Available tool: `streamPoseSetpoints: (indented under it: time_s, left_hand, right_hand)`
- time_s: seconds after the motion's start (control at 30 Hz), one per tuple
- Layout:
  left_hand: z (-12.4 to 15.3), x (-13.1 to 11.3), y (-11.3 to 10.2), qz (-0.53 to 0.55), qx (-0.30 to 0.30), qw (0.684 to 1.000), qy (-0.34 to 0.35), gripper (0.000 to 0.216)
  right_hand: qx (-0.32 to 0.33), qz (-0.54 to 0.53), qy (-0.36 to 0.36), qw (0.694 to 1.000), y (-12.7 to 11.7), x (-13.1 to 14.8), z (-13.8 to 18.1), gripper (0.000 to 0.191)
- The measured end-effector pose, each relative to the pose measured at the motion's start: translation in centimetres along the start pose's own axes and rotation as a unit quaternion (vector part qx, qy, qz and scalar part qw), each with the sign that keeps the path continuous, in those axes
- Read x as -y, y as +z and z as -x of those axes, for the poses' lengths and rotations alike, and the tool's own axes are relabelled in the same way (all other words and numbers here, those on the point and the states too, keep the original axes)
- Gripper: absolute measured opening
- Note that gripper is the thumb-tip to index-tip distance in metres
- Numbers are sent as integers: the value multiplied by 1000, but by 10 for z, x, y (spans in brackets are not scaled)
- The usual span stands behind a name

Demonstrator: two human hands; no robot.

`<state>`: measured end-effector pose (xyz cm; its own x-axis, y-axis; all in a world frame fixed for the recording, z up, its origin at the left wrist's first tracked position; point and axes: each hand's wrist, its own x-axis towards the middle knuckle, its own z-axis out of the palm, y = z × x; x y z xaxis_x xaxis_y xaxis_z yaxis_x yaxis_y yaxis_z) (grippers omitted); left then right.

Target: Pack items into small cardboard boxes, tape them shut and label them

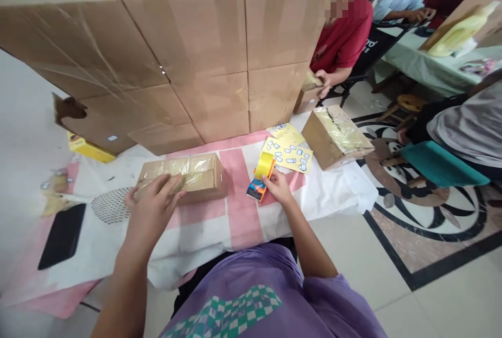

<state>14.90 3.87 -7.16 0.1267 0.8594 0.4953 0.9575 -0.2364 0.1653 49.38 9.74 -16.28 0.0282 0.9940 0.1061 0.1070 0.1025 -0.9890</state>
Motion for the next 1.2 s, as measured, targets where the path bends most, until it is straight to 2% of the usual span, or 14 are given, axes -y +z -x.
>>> streamPoseSetpoints:
  time_s: [0.1, 0.2, 0.27, 0.33, 0.43, 0.57, 0.63, 0.67, 0.77, 0.87, 0.93, 1.0, 1.1, 1.2]
  left_hand:
    - [15, -55, 14, 131, -87, 987, 27, 19]
    - [28, -108, 32, 251, -8, 968, -19, 28]
    - [29, -129, 37, 321, 55, 943, -61, 29]
    - [26, -139, 35, 384, 76, 915, -94, 32]
    - [22, -141, 25, 434, 69, 886, -144, 32]
    - [31, -150, 26, 507, 213, 807, -216, 30]
    - [39, -154, 35, 527, 258, 772, -246, 31]
    - [42, -154, 41, 518, 261, 774, -253, 32]
    - [47, -139, 57, 433, 238, 830, -259, 29]
    - [43, -109, 55, 376, 203, 860, -280, 27]
    - [36, -91, 42, 379, 167, 861, -296, 31]
    - [26, -78, 24, 395, 109, 861, -302, 36]
    - [4, -64, 1, 430, 22, 851, -300, 47]
    - [-19, -49, -9, 437, -10, 843, -313, 53]
  right_hand:
    - [-37, -54, -40, 997, 28, 13, 11, 40]
    - [-23, -51, -117, 992, 44, 30, 31, 40]
    - [2, -38, -156, 987, 47, 41, 40, 49]
    - [-3, -17, -163, 986, 45, 50, 40, 55]
    - [-84, 25, -137, 987, 40, 55, 32, 58]
    - [-224, -44, -39, 973, 43, 53, 19, 57]
    - [-252, -122, 4, 960, 47, 54, 15, 53]
    - [-257, -159, 22, 953, 48, 56, 15, 50]
    - [-230, -220, 80, 945, 38, 67, 17, 42]
    - [-212, -186, 77, 956, 14, 74, 20, 41]
    - [-237, -136, 35, 961, 3, 70, 19, 43]
    - [-217, -90, 2, 972, 2, 56, 14, 46]
    - [-102, -60, 11, 993, 16, 26, 4, 50]
    - [-36, -19, 30, 999, 26, -1, 0, 51]
